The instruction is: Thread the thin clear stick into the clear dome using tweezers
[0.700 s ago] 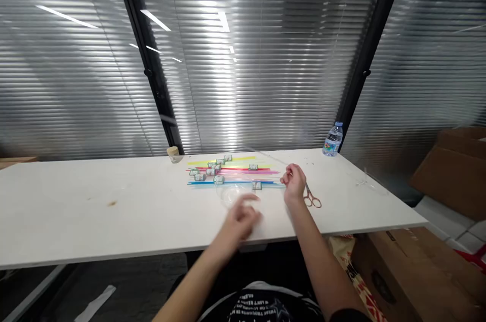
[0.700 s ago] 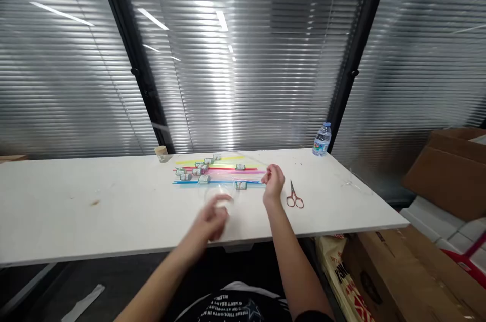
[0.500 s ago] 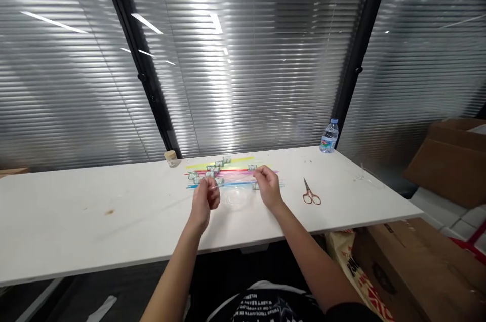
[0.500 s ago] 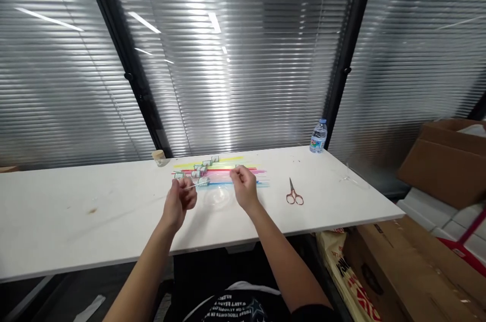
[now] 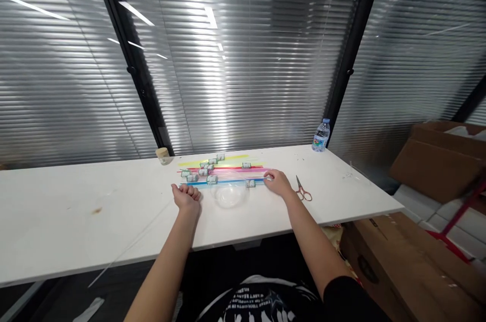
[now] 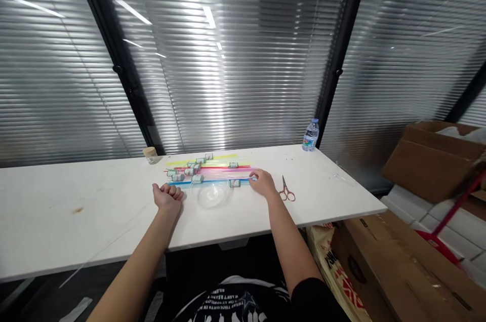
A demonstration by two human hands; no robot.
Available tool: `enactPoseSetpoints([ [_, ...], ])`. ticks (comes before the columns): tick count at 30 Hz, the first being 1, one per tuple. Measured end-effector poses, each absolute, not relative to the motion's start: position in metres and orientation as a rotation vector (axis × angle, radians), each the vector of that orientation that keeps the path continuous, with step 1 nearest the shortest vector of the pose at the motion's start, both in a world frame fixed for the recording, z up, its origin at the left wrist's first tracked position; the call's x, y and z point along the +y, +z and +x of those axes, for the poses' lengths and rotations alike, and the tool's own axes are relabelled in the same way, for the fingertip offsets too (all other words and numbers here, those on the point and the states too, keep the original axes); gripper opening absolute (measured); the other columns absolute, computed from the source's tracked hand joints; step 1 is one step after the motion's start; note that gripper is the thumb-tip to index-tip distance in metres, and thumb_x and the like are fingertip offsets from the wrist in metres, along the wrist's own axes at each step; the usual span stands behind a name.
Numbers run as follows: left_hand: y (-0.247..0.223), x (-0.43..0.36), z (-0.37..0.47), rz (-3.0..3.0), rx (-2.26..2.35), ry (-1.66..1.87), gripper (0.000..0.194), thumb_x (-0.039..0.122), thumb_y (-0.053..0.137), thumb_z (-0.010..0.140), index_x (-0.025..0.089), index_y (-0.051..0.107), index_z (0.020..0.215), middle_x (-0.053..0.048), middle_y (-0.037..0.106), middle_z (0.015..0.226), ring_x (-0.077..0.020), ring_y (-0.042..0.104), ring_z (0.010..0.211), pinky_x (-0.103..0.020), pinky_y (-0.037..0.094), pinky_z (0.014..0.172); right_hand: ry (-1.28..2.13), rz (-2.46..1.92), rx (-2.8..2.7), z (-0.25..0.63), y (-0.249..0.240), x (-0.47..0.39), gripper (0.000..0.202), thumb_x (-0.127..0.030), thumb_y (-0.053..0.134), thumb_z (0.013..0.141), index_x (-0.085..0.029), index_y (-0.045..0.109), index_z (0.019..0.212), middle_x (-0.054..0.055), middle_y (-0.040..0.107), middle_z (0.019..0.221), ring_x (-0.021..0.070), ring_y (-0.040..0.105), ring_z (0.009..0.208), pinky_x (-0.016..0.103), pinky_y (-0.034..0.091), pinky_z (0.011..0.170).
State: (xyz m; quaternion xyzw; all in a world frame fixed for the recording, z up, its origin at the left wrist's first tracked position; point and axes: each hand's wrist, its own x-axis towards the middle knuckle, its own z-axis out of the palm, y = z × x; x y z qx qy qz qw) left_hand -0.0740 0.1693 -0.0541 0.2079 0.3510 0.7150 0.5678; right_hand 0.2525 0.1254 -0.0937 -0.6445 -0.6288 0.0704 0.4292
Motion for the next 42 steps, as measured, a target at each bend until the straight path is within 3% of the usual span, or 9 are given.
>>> enactPoseSetpoints([
  [11,-0.060,0.172,-0.075,0.582,0.790,1.637,0.058,0.066,0.034,0.090,0.022,0.018,0.056,0.008,0.018,0.037,-0.0075,0.016,0.030,-0.024,0.011,0.036,0.081,-1.633,-1.688,0.254,-0.094,0.127,0.014,-0.024,0.057,0.080,-0.021,0.070,0.076,0.002,0.066,0.079,0.0154,0.054,0.071,0.026,0.038,0.071],
  [16,-0.061,0.172,-0.072,0.623,0.792,1.618,0.057,0.065,0.038,0.089,0.022,0.020,0.056,0.009,0.019,0.038,-0.0072,0.017,0.030,-0.023,0.012,0.034,0.038,-1.653,-1.602,0.257,-0.089,0.142,0.021,-0.028,0.052,0.086,-0.021,0.072,0.089,0.004,0.065,0.083,0.0167,0.055,0.076,0.027,0.039,0.074],
  [20,-0.061,0.172,-0.067,0.660,0.841,1.602,0.056,0.064,0.041,0.088,0.022,0.024,0.056,0.009,0.020,0.040,-0.0058,0.017,0.030,-0.021,0.011,0.033,0.044,-1.689,-1.511,0.255,-0.087,0.165,0.018,-0.027,0.057,0.083,-0.021,0.073,0.087,0.003,0.064,0.078,0.0163,0.055,0.072,0.028,0.040,0.072],
  [25,-0.063,0.169,-0.062,0.757,0.886,1.583,0.053,0.064,0.043,0.088,0.021,0.034,0.058,0.010,0.021,0.041,-0.0048,0.017,0.030,-0.018,0.012,0.032,-0.008,-1.674,-1.313,0.257,-0.079,0.161,0.029,-0.034,0.052,0.088,-0.019,0.070,0.106,0.003,0.066,0.080,0.0167,0.057,0.073,0.028,0.042,0.072],
  [27,-0.064,0.167,-0.060,0.811,0.898,1.573,0.052,0.064,0.047,0.087,0.020,0.038,0.061,0.011,0.023,0.041,-0.0045,0.019,0.030,-0.017,0.013,0.033,-0.043,-1.670,-1.219,0.266,-0.074,0.142,0.035,-0.042,0.045,0.092,-0.018,0.070,0.097,0.005,0.067,0.081,0.0168,0.057,0.071,0.027,0.042,0.069],
  [31,-0.068,0.165,-0.057,0.951,0.931,1.553,0.049,0.064,0.049,0.086,0.019,0.048,0.067,0.011,0.024,0.042,-0.0048,0.019,0.032,-0.016,0.015,0.034,-0.102,-1.773,-1.011,0.289,-0.075,0.085,0.062,-0.057,0.028,0.096,-0.021,0.053,0.051,0.006,0.053,0.048,0.0178,0.046,0.049,0.030,0.035,0.054],
  [33,-0.070,0.166,-0.057,1.021,0.954,1.529,0.049,0.064,0.047,0.086,0.018,0.055,0.073,0.011,0.024,0.042,-0.0054,0.019,0.032,-0.016,0.015,0.034,-0.102,-1.850,-0.964,0.295,-0.083,0.059,0.062,-0.062,0.035,0.092,-0.023,0.046,0.044,0.005,0.050,0.042,0.0178,0.041,0.044,0.031,0.030,0.050],
  [37,-0.074,0.168,-0.059,1.109,0.995,1.469,0.054,0.064,0.038,0.090,0.016,0.061,0.078,0.009,0.025,0.043,-0.0067,0.020,0.033,-0.018,0.016,0.034,-0.160,-2.228,-0.961,0.293,-0.099,0.030,0.036,-0.054,0.057,0.082,-0.023,0.059,0.064,0.008,0.064,0.062,0.0204,0.052,0.053,0.030,0.033,0.053],
  [42,-0.079,0.172,-0.060,1.165,1.017,1.439,0.055,0.062,0.040,0.090,0.017,0.057,0.064,0.006,0.029,0.041,-0.0076,0.024,0.034,-0.019,0.018,0.035,-0.091,-2.308,-1.103,0.284,-0.098,0.020,0.027,-0.040,0.050,0.089,-0.021,0.069,0.086,0.013,0.069,0.088,0.0253,0.064,0.076,0.033,0.039,0.062],
])
